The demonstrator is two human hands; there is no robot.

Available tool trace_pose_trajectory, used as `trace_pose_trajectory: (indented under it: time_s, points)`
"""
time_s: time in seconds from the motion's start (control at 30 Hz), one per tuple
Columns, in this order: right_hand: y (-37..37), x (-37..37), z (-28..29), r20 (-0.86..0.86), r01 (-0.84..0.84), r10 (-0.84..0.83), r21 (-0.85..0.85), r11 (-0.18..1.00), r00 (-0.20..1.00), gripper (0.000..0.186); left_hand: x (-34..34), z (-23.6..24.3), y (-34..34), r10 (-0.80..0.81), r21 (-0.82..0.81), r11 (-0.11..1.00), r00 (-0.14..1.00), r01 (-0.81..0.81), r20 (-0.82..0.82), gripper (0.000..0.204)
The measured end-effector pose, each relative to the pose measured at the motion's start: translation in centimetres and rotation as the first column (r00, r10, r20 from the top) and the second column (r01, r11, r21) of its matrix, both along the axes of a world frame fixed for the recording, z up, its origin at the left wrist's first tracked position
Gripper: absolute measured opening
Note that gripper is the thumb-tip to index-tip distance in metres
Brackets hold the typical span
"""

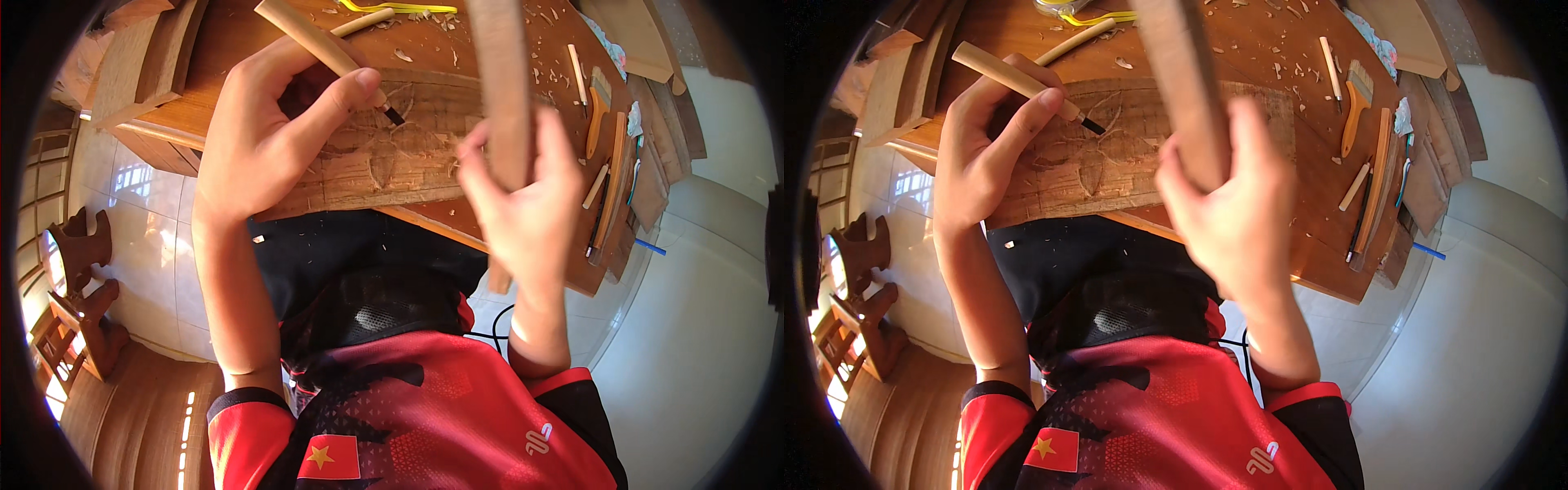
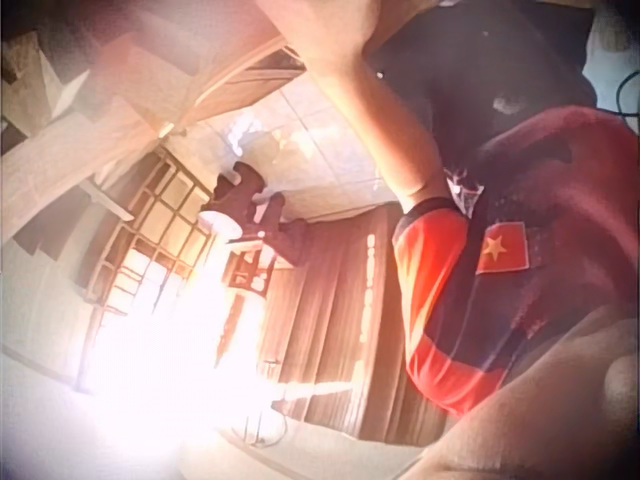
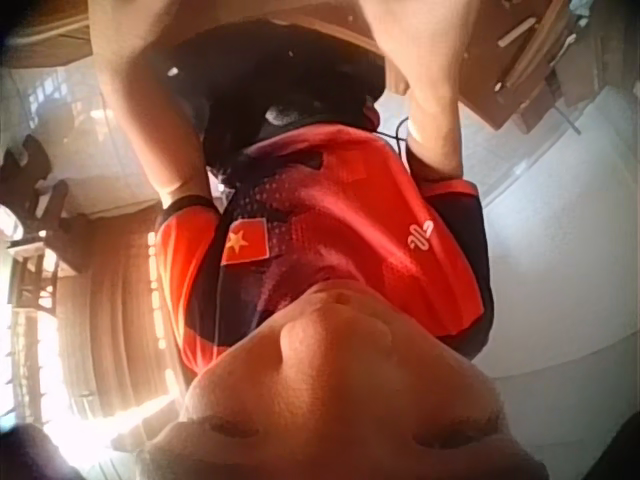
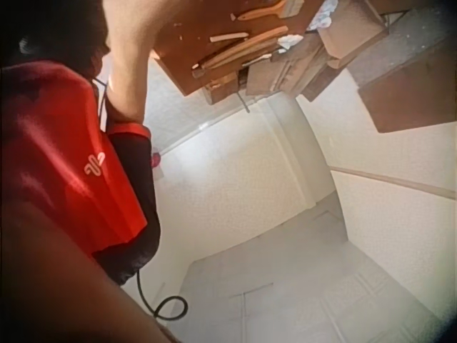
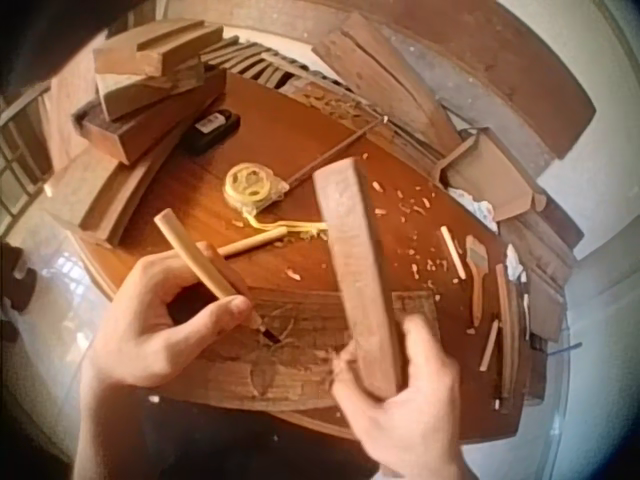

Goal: The person carves a floral design into a rectangular wooden block using a chisel and a wooden mallet. They periodically brush away wood shavings with a small brush to clear the work area. The person continues to chip away at the wood to refine the carved pattern.

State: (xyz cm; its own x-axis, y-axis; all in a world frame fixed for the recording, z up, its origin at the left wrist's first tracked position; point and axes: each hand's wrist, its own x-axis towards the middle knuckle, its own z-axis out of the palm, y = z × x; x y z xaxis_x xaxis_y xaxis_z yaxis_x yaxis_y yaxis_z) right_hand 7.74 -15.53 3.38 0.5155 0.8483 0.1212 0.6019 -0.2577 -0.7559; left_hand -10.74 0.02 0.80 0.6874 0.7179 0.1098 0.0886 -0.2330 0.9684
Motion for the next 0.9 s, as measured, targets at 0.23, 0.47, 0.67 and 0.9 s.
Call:
trace_pose_trajectory:
  time_s: [0.23,0.47,0.67,0.9]
  points:
    - [-0.5,8.0,3.2,-0.103,0.244,-0.235,0.086,0.966,0.966,0.03,0.2,0.1,-0.1,-0.014,0.067,0.998,0.999,0.016,-0.029,0.022]
    - [-1.4,4.0,1.8,-0.309,-0.094,0.075,-0.045,0.995,0.948,0.023,0.6,1.0,1.1,0.0,0.01,1.0,0.995,0.001,-0.104,0.031]
    - [0.1,2.4,0.4,-0.121,-0.185,0.185,0.018,0.983,0.975,0.027,0.7,0.6,0.1,0.059,0.034,0.998,0.993,-0.056,-0.098,0.03]
    - [0.2,0.8,0.8,-0.074,-0.103,0.102,-0.011,0.995,0.992,0.029,0.8,0.3,-0.2,0.052,0.075,0.996,0.995,-0.046,-0.081,0.024]
